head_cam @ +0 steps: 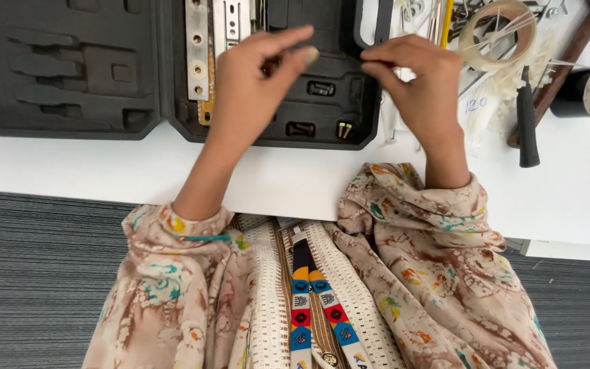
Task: The person organizes small metal lock components and screws into a black plastic case. They place a metal latch plate, a long metal strip, and several screws into designated slots within the case.
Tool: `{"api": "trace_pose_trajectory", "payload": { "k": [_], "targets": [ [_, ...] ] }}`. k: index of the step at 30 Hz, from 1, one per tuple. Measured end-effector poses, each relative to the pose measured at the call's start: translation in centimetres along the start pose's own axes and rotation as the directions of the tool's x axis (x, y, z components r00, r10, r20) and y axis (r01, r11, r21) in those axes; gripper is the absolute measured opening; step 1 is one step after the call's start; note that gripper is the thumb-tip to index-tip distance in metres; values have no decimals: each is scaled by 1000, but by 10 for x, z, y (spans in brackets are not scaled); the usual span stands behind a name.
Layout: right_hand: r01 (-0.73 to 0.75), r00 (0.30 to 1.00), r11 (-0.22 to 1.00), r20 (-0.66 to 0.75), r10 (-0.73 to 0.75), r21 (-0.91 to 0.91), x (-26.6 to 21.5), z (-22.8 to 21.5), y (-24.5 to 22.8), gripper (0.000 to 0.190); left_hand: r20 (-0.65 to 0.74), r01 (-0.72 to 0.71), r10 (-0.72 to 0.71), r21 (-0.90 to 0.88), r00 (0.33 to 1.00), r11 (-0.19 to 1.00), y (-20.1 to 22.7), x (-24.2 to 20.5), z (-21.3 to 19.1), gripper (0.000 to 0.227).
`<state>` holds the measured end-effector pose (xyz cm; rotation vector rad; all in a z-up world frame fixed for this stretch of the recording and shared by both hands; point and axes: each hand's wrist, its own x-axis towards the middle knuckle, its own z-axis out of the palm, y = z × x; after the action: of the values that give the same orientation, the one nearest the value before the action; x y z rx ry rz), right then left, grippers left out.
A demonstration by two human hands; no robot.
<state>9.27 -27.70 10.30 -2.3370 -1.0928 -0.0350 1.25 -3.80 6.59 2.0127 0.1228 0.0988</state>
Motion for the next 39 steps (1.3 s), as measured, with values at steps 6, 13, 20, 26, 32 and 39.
{"api": "trace_pose_trajectory", "payload": {
  "k": [6,13,20,26,32,39],
  "targets": [
    [-84,987,983,-122,104,163,-3,-23,-38,20,119,132,-72,-970,990,204,1,-16,2,55],
    [207,978,978,12,-207,-23,15,-18,-58,27,469,477,92,-874,878,-96,3,-5,28,97],
    [240,970,969,44,-237,-63,6,-21,-44,12,518,529,146,-847,843,-54,3,-7,18,106],
    [182,983,983,-36,-181,32,5,-32,-51,16,314,214,108,-823,943,527,-20,-18,7,88],
    [-34,999,995,-10,35,95,-27,-20,-16,12,-711,-76,376,415,594,907,-91,-39,-11,85],
    [-142,990,988,-1,143,65,-43,1,-4,15,-823,-87,540,533,179,842,-126,-47,-18,88]
  ]
}}
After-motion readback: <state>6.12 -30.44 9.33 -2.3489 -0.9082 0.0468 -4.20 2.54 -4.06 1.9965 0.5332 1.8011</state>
